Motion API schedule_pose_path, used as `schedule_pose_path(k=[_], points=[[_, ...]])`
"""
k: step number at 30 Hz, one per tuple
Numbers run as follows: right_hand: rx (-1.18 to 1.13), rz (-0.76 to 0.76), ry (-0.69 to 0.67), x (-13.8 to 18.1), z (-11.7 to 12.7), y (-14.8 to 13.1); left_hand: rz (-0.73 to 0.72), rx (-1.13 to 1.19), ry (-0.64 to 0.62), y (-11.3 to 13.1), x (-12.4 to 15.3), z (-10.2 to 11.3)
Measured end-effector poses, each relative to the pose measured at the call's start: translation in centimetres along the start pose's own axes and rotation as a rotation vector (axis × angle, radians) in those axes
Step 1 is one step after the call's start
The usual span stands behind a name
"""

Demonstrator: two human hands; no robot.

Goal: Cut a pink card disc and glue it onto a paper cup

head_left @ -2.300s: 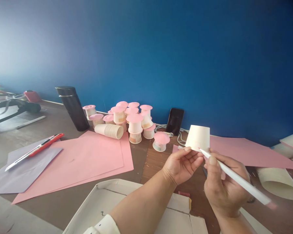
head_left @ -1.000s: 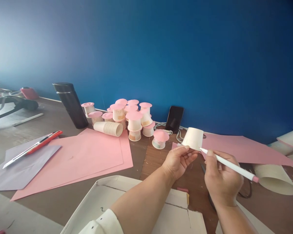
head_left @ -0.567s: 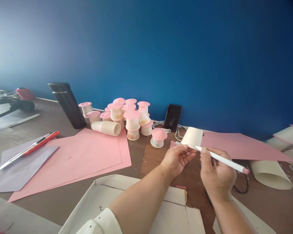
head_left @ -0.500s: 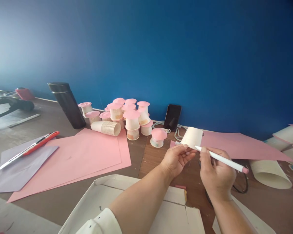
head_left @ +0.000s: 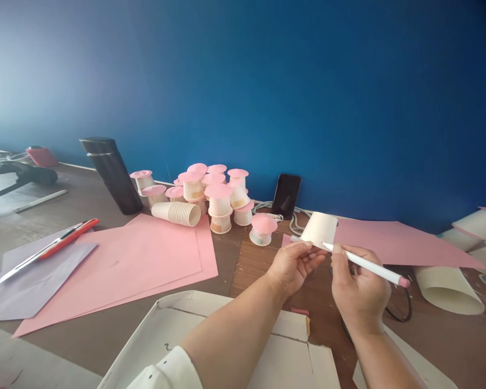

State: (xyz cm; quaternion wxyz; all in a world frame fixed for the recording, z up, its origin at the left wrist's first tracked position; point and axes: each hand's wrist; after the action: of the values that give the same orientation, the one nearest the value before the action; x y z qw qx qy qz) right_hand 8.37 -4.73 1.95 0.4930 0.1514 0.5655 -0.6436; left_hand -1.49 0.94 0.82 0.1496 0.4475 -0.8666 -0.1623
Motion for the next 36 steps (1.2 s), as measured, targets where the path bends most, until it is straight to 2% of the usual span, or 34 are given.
schedule_pose_path(k=[24, 30, 36], points=[[0.050, 0.063, -0.009, -0.09, 0.07, -0.31, 0.002, 0.031, 0.028, 0.09, -0.17, 0.06], [0.016, 0.029, 0.112, -0.17, 0.36, -0.69, 0.002, 0.046, 0.036, 0.02, -0.03, -0.03], [0.004, -0.016, 0.081, -0.20, 0.33, -0.25, 0.004, 0.034, 0.031, -0.01, -0.10, -0.01]])
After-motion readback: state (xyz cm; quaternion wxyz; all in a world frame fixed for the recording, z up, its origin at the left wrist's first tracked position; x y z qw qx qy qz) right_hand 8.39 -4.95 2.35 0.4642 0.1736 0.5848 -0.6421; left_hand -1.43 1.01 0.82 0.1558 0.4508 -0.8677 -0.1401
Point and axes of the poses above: each hand's wrist, its own x-axis away from the middle knuckle, its own z-axis out of the back of the hand, y = z × x, and after that the axes turned 1 degree about -z, right-handed
